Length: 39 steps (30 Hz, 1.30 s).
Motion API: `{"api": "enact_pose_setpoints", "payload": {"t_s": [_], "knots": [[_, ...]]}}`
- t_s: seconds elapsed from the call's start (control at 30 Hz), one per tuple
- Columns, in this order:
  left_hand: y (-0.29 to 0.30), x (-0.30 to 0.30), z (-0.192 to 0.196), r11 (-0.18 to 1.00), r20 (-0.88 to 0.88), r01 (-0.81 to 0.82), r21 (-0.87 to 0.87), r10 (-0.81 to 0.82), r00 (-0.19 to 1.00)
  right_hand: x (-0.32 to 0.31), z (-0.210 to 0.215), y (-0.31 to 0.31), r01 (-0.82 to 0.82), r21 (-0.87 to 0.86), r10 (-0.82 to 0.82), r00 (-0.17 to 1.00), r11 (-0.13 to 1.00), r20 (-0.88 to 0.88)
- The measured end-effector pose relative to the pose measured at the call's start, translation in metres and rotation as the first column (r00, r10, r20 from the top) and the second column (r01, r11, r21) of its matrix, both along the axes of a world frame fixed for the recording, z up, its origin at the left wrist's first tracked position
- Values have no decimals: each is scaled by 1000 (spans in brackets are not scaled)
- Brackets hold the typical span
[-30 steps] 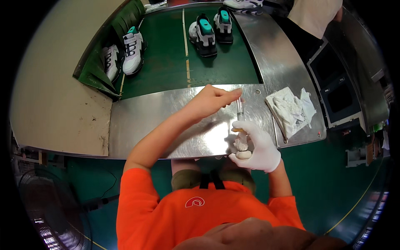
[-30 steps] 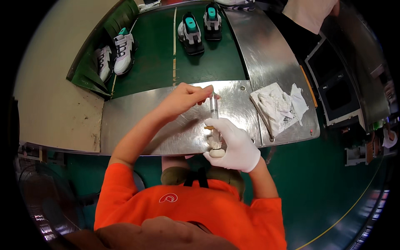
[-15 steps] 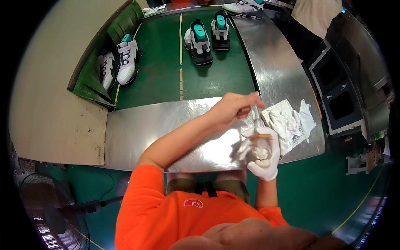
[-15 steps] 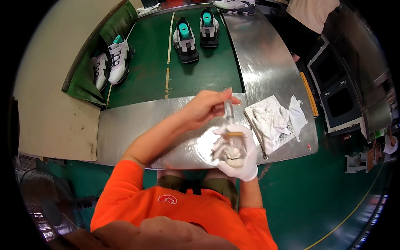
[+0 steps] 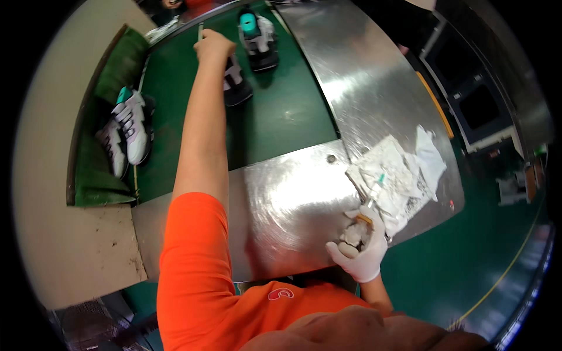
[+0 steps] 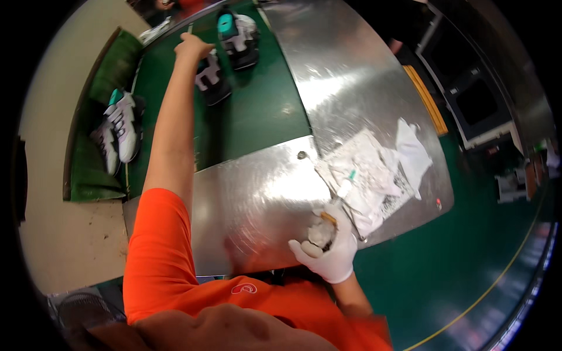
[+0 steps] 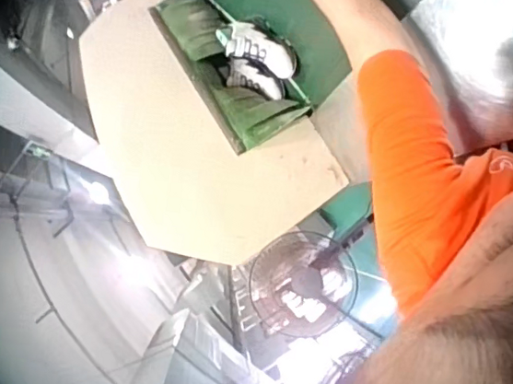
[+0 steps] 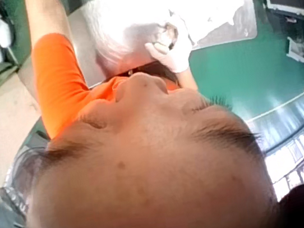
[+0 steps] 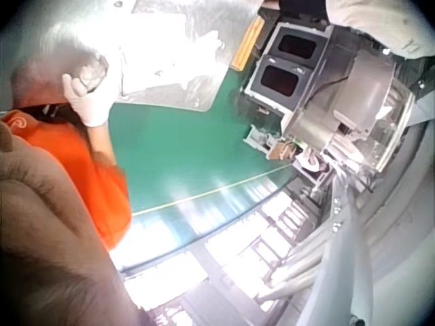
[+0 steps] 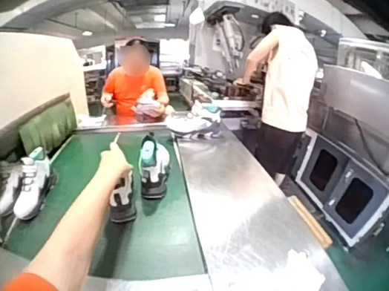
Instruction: The person uses a syringe to apply glue to the sole and side seams of a white and pink sneaker. They hold the shoe with a teal shoe tree inserted, rotate it to access different areas, and wipe the applied glue with a white cloth. The process is repeated for multiple sneakers on a metal workbench.
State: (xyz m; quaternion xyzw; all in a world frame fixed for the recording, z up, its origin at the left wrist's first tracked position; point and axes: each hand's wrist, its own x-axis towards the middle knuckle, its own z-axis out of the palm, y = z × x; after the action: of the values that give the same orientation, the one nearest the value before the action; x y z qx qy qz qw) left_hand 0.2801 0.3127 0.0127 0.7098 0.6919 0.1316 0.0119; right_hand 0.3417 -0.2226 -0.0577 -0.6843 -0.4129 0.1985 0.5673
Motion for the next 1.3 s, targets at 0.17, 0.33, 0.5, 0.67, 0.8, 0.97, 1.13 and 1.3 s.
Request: {"api": "enact_pose_setpoints", "payload": {"t_s": [0.17, 0.33, 0.5, 0.67, 0.8, 0.97, 1.13, 1.3], "knots": [[-9, -46, 10, 991, 171, 107, 75, -119, 978, 4, 7, -8, -90, -11, 88, 987, 996, -137], [-125, -98, 36, 777, 74, 546, 313, -593, 802, 22, 39, -50, -311, 41, 302, 873, 950, -382], [-279, -148, 84, 566, 98, 774, 285, -820, 563, 31, 32, -48, -137, -129, 114, 979, 982, -167], [-353, -183, 107, 492, 332, 849, -194, -781, 529, 16, 81, -78, -496, 40, 430, 706, 867, -562], [-393, -174, 107, 516, -64, 831, 207, -840, 538, -3, 87, -62, -602, 98, 584, 796, 793, 160], [-429, -150, 84, 551, 721, 834, -35, -564, 403, -29, 100, -45, -665, 66, 540, 656, 744, 527], [-429, -126, 77, 523, 895, 833, -178, -265, 358, -35, 113, -47, -642, -94, 556, 570, 761, 605], [-434, -117, 70, 557, 955, 831, -13, -239, 175, -31, 111, -45, -555, -73, 410, 512, 828, 755]]}}
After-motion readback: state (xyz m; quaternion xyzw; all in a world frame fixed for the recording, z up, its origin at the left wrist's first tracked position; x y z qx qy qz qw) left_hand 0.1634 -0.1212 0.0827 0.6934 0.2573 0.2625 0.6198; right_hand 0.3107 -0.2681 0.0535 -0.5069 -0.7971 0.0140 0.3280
